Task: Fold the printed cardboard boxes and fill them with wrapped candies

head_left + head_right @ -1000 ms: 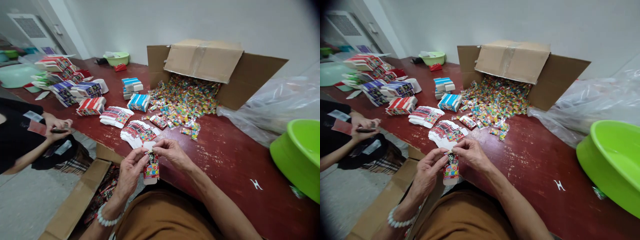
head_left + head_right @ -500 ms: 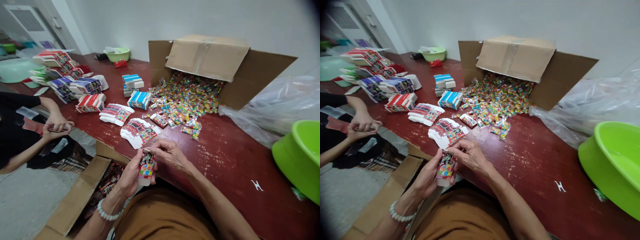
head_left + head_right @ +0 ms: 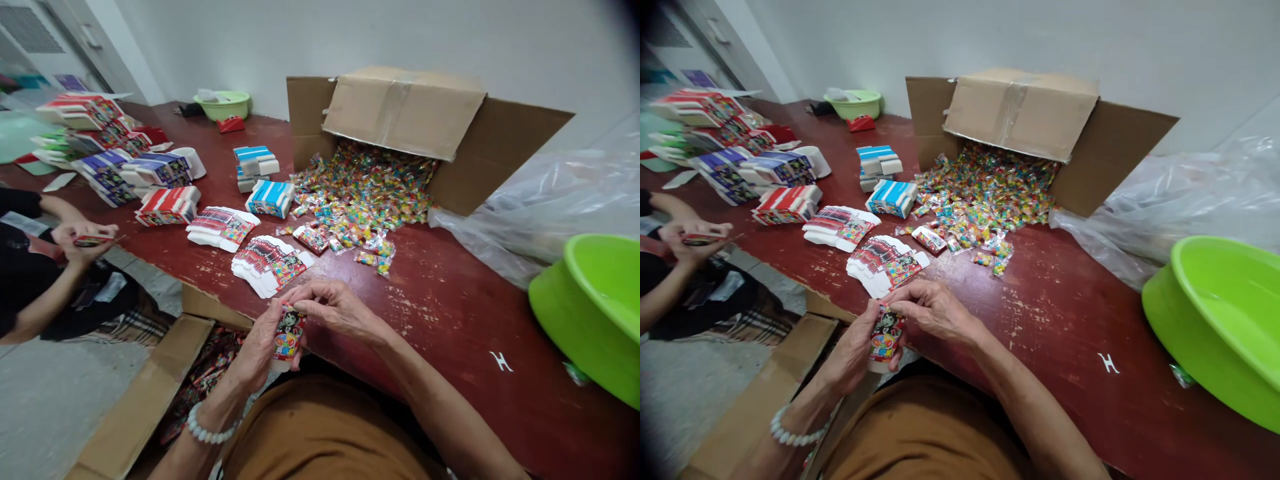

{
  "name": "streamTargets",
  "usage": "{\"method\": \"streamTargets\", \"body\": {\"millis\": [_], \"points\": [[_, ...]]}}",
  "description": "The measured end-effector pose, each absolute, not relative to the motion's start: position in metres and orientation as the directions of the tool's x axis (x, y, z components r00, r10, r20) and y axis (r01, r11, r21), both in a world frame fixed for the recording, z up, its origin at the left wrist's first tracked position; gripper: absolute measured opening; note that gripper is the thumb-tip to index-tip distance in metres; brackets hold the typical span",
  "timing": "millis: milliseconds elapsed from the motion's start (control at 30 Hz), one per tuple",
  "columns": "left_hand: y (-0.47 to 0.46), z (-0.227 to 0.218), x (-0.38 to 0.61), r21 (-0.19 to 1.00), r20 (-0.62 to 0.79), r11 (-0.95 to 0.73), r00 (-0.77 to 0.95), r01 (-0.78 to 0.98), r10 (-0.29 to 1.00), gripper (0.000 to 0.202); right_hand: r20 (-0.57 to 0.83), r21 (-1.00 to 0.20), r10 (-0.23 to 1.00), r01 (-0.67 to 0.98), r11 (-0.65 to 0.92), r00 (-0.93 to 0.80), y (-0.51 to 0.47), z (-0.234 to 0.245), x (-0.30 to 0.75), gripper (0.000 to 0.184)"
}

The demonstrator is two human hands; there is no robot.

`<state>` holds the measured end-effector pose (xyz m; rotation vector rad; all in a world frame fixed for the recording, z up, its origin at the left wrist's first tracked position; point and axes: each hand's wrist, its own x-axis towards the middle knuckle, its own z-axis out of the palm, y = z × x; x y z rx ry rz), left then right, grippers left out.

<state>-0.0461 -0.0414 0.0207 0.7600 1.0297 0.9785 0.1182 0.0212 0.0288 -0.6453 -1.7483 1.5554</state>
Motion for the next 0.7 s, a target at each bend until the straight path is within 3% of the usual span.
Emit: {"method": "streamTargets", "body": {"millis": [100,200,267,333,400,467,600,700], "points": [[-0.036,0.017,-0.039,0.838,-0.372,0.410,0.173,-0.361,0.912,0.072,0.243,-0.955,0.705,-0.038,0.293,-0.666,0.024,0.023,0.127,0.025],[-0.039,0.014,-0.030,0.763,-0.397,0.434,0.183,-0.479,0.900,0.053,0.264,-0.902,0.777,0.138,0.408,-0.571,0.039,0.008,0.151,0.026],[-0.048,0.011,-0.026,0.677,-0.411,0.477,0.250,-0.560,0.877,0.047,0.270,-0.854,0.915,0.364,0.371,-0.299,0.055,-0.002,0.177,0.026],[-0.061,0.004,-0.028,0.600,-0.442,0.554,0.338,-0.578,0.831,0.045,0.251,-0.756,0.967,0.633,0.168,0.042,0.069,-0.010,0.207,0.026],[-0.074,-0.007,-0.038,0.579,-0.487,0.633,0.405,-0.513,0.774,0.042,0.130,-0.697,0.955,0.710,-0.103,0.266,0.080,-0.017,0.233,0.031],[-0.083,-0.017,-0.057,0.651,-0.499,0.641,0.407,-0.407,0.765,0.035,0.064,-0.698,0.947,0.692,-0.182,0.313,0.087,-0.023,0.252,0.027],[-0.085,-0.023,-0.101,0.835,-0.479,0.548,0.420,-0.054,0.771,0.028,-0.014,-0.786,0.967,0.595,-0.168,0.254,0.091,-0.028,0.264,0.025],[-0.082,-0.014,-0.119,0.822,-0.557,0.531,0.490,0.208,0.670,0.025,-0.055,-0.862,0.975,0.481,-0.156,0.217,0.084,-0.023,0.253,0.034]]}}
